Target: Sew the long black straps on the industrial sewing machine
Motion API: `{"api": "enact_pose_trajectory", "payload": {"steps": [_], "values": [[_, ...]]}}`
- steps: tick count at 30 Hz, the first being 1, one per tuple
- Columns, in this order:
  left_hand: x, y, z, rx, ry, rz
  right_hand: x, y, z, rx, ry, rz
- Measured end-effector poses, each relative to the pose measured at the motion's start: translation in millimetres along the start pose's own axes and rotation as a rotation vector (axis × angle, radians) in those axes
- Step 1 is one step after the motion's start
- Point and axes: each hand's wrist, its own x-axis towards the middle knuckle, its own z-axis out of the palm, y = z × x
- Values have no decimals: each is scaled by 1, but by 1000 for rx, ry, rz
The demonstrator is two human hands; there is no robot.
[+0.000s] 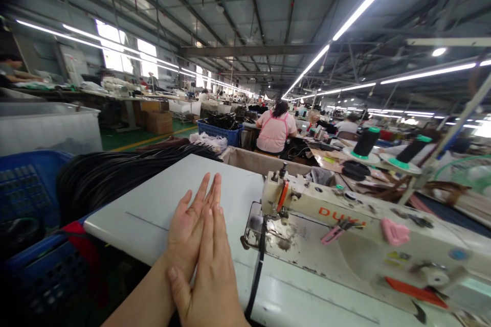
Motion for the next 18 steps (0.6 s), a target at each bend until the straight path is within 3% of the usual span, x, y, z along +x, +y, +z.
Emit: {"api": "enact_pose_trajectory", "payload": {"steps": [4, 7, 12, 18], "values": [[3, 10, 15, -29, 96, 140, -20, -14, 32, -1, 41, -22], [2, 11, 14, -51, 161, 145, -22, -16, 39, 4, 11, -48], [-8, 13, 11, -40, 127, 84, 4, -11, 9, 93, -61, 2], [-14, 15, 25, -60, 79, 161, 6, -10, -8, 310, 241, 218]]}}
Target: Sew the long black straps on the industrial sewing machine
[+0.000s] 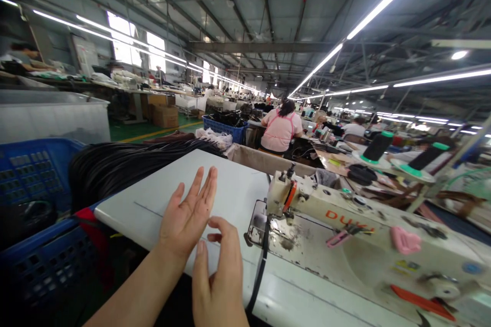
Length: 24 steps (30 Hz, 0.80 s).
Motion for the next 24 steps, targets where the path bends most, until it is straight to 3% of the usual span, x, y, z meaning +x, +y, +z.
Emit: {"api": "enact_pose_trajectory", "payload": {"steps": [4, 8, 14, 20, 24], "values": [[-6, -7, 0, -13, 15, -50, 4, 3, 2, 11, 135, 11], [-9, -11, -5, 2, 3, -82, 4, 3, 2, -7, 136, -101], [-10, -14, -8, 55, -15, -66, -2, -1, -3, 36, 212, -48], [-14, -21, -9, 162, -35, -102, 0, -1, -8, -18, 70, -88], [-16, -23, -9, 199, -51, -119, -2, -2, -11, -67, 106, -94]]}}
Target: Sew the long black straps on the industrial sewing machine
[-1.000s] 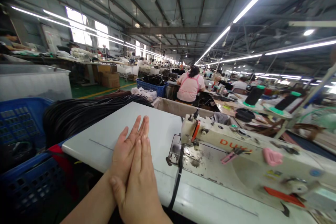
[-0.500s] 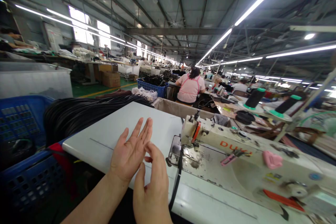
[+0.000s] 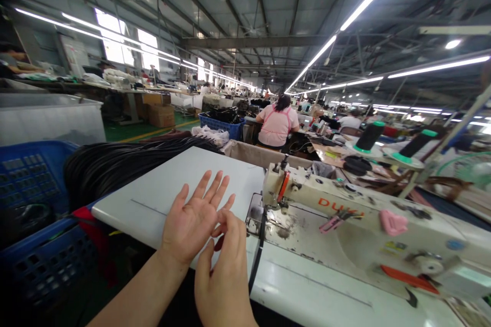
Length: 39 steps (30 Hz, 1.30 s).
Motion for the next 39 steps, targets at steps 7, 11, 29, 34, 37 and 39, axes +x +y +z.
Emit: {"api": "enact_pose_trajectory", "payload": {"steps": [7, 11, 29, 34, 37, 39], "values": [[1, -2, 2, -23, 25, -7, -8, -5, -2, 80, 24, 88], [5, 1, 3, -98, 95, 51, -11, 3, -1, 64, 86, 127], [16, 11, 0, -191, 297, 143, -23, 25, 9, -362, -54, -28], [23, 12, -8, -188, 301, 180, -50, 19, 10, -266, -359, -340], [27, 13, -15, -204, 325, 187, -73, 26, 18, -329, -485, -408], [30, 14, -20, -228, 363, 191, -83, 33, 23, -415, -354, -223]]}}
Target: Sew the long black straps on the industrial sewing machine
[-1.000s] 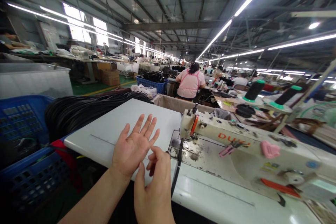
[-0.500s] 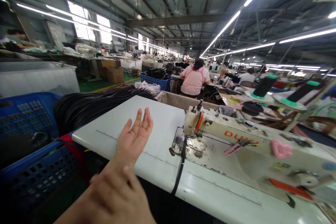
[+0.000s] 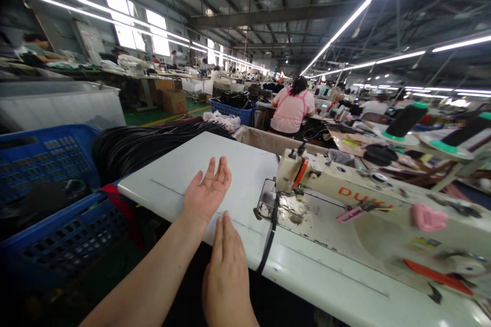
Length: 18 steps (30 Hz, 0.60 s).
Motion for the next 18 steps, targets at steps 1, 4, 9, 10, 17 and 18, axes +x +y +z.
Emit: {"api": "enact_pose_trajectory", "payload": {"steps": [1, 4, 9, 10, 17, 18], "values": [[2, 0, -1, -7, 10, 2, -2, 0, 2, -9, 37, 90], [6, 0, -1, -8, -13, 13, -2, -3, 0, -4, 113, 140], [19, 2, 1, -5, -40, 38, 18, -7, -11, 53, -32, -148], [23, 4, 1, -4, -33, 49, 21, -7, -12, 37, -5, -49], [44, 15, 1, 2, 5, 125, 22, -8, -16, 114, -42, -354], [45, 16, 2, 0, 13, 140, 22, -7, -14, 71, -64, -334]]}}
